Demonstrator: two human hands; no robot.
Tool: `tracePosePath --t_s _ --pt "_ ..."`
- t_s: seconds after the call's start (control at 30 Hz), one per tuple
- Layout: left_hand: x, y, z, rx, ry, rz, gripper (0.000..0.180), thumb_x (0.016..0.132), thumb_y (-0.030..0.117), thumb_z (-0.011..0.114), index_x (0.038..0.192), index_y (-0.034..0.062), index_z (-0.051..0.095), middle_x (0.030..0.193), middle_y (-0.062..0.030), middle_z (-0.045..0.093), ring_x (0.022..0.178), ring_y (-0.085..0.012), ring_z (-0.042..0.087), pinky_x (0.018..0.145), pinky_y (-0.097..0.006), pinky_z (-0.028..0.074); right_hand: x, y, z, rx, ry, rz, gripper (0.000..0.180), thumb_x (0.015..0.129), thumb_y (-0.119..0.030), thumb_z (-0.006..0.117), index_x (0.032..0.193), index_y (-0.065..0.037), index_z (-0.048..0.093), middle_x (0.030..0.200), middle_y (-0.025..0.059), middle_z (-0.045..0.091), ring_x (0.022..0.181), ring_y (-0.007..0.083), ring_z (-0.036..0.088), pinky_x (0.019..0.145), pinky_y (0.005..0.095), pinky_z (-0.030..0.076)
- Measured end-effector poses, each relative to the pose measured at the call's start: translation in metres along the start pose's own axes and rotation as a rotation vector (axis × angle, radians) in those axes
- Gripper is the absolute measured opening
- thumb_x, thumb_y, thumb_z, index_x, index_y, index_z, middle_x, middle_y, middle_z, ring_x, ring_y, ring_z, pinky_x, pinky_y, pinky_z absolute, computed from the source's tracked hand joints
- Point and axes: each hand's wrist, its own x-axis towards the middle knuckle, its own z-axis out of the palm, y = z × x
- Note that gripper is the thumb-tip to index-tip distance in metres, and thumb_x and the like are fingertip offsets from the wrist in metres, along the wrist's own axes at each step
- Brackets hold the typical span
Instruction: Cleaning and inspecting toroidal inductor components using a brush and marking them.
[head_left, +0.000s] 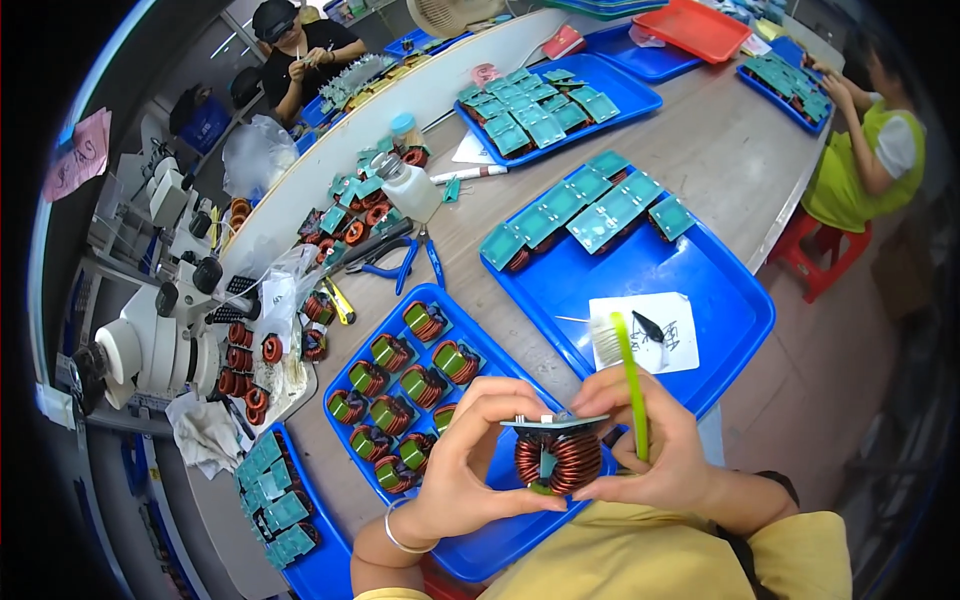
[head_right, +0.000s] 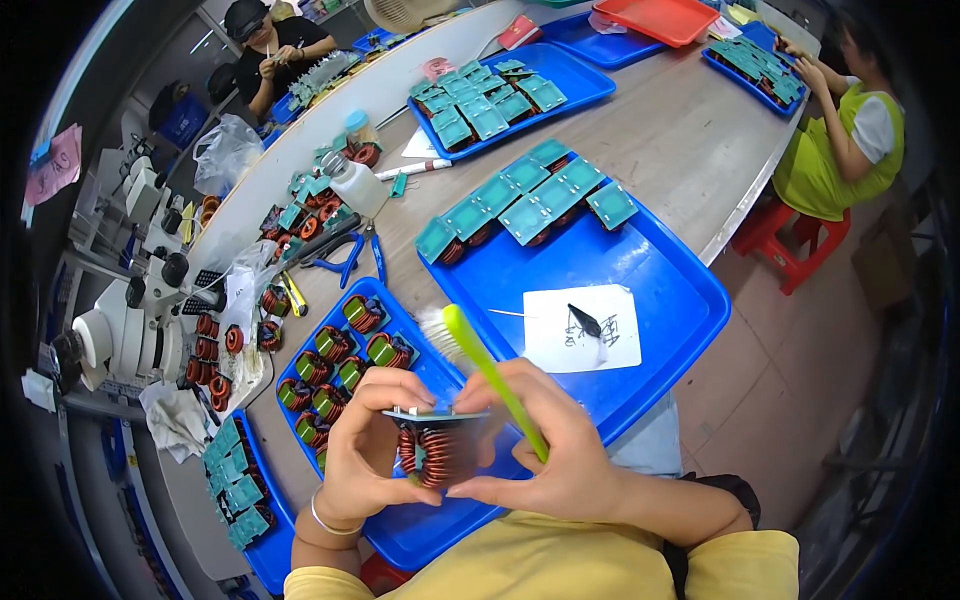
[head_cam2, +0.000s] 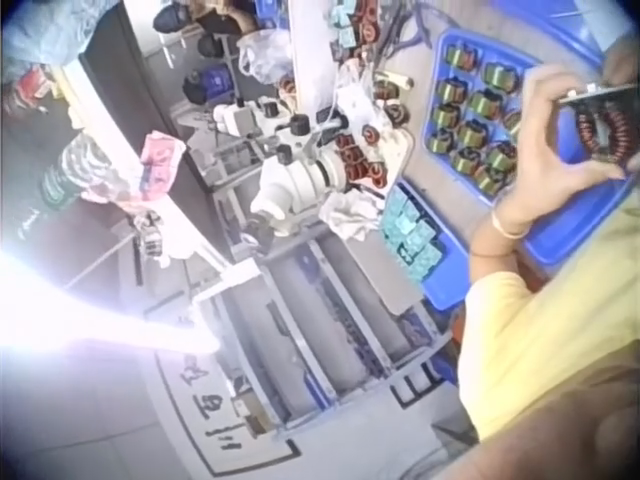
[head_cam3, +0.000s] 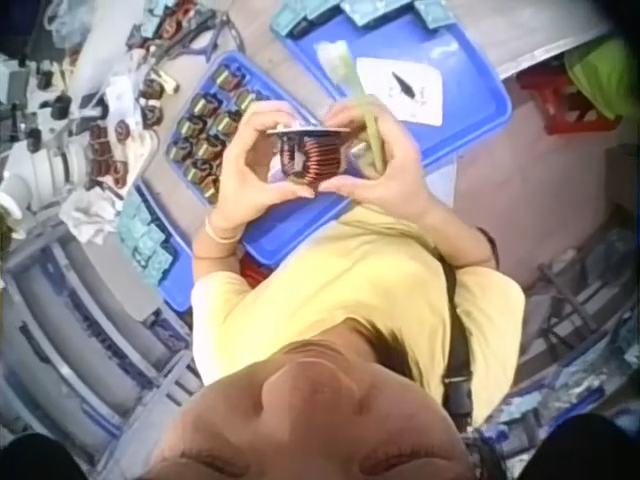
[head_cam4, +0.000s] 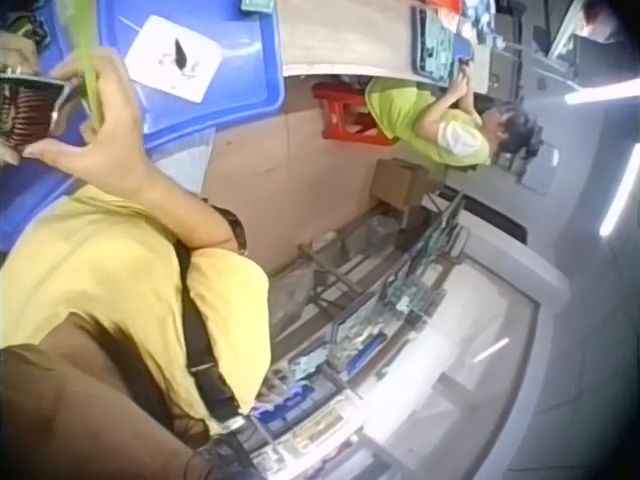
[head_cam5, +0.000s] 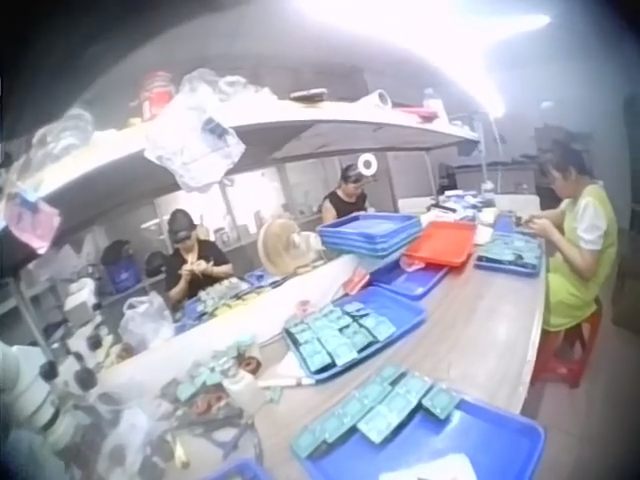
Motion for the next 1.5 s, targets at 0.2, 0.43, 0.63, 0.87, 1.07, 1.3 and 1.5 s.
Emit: tracePosePath --t_s 0.2,0.43,0.63,0.87,1.07,1.3,1.5 --pt "0.000 0.002 0.008 0.379 0.006 0.003 0.065 0.059 0.015 0.083 0.112 0.0010 0.048 0.109 -0.0152 0.050 0.101 -0.0247 0.051 0.085 -0.033 0.042 -0.002 -0.004 -0.004 -0.102 0.083 0.045 0.057 0.061 -0.017 0.081 0.108 -0.001 0.052 0.103 0.0079 0.051 0.082 0.0124 0.054 0.059 0.0235 0.042" --pt "0.004 0.001 0.003 0.570 0.082 0.120 0.060 0.051 0.017 0.087 0.098 0.0015 0.054 0.093 -0.0113 0.057 0.087 -0.0233 0.055 0.077 -0.032 0.045 0.008 -0.016 -0.031 -0.453 -0.001 -0.154 0.033 0.071 -0.021 0.074 0.091 0.001 0.060 0.088 0.0121 0.055 0.061 0.0151 0.058 0.047 0.0255 0.042" --pt "0.001 0.001 0.002 0.688 0.190 0.144 0.058 0.052 0.016 0.086 0.097 0.0030 0.053 0.092 -0.0103 0.056 0.085 -0.0224 0.057 0.074 -0.031 0.046 0.007 -0.020 -0.051 -0.699 0.038 0.133 0.018 0.074 -0.021 0.067 0.069 -0.004 0.064 0.063 0.0072 0.061 0.052 0.0200 0.059 0.049 0.0265 0.044" --pt "-0.006 -0.006 -0.002 0.582 0.223 0.142 0.066 0.050 0.008 0.086 0.101 0.0036 0.045 0.100 -0.0110 0.048 0.095 -0.0228 0.055 0.083 -0.034 0.047 0.006 0.000 -0.042 -0.682 0.135 0.017 0.014 0.079 -0.015 0.064 0.078 -0.001 0.066 0.063 0.0105 0.061 0.049 0.0159 0.057 0.045 0.0254 0.043" --pt "-0.003 -0.002 0.005 -0.018 0.302 -0.028 0.065 0.054 0.009 0.085 0.106 -0.0005 0.047 0.106 -0.0142 0.049 0.099 -0.0205 0.051 0.085 -0.030 0.044 0.001 -0.003 -0.031 -0.185 0.202 0.258 0.017 0.081 -0.013 0.062 0.087 0.002 0.062 0.064 -0.0018 0.049 0.053 0.0045 0.040 0.046 0.0187 0.033" --pt "-0.005 -0.007 -0.002 -0.056 0.159 -0.021 0.071 0.055 0.009 0.084 0.114 -0.0020 0.046 0.111 -0.0133 0.048 0.102 -0.0217 0.050 0.089 -0.032 0.040 0.005 0.006 -0.006 0.073 -0.082 0.252 0.072 0.060 -0.003 0.081 0.119 0.000 0.039 0.100 0.0106 0.049 0.066 0.0051 0.049 0.040 0.0127 0.024" --pt "-0.001 -0.006 -0.004 0.156 0.117 0.067 0.070 0.053 0.015 0.086 0.111 -0.0005 0.049 0.109 -0.0132 0.054 0.105 -0.0245 0.050 0.089 -0.035 0.040 0.004 0.005 -0.004 0.097 -0.071 0.256 0.071 0.060 -0.001 0.081 0.117 0.000 0.040 0.099 0.0104 0.049 0.065 0.0056 0.050 0.040 0.0129 0.025"
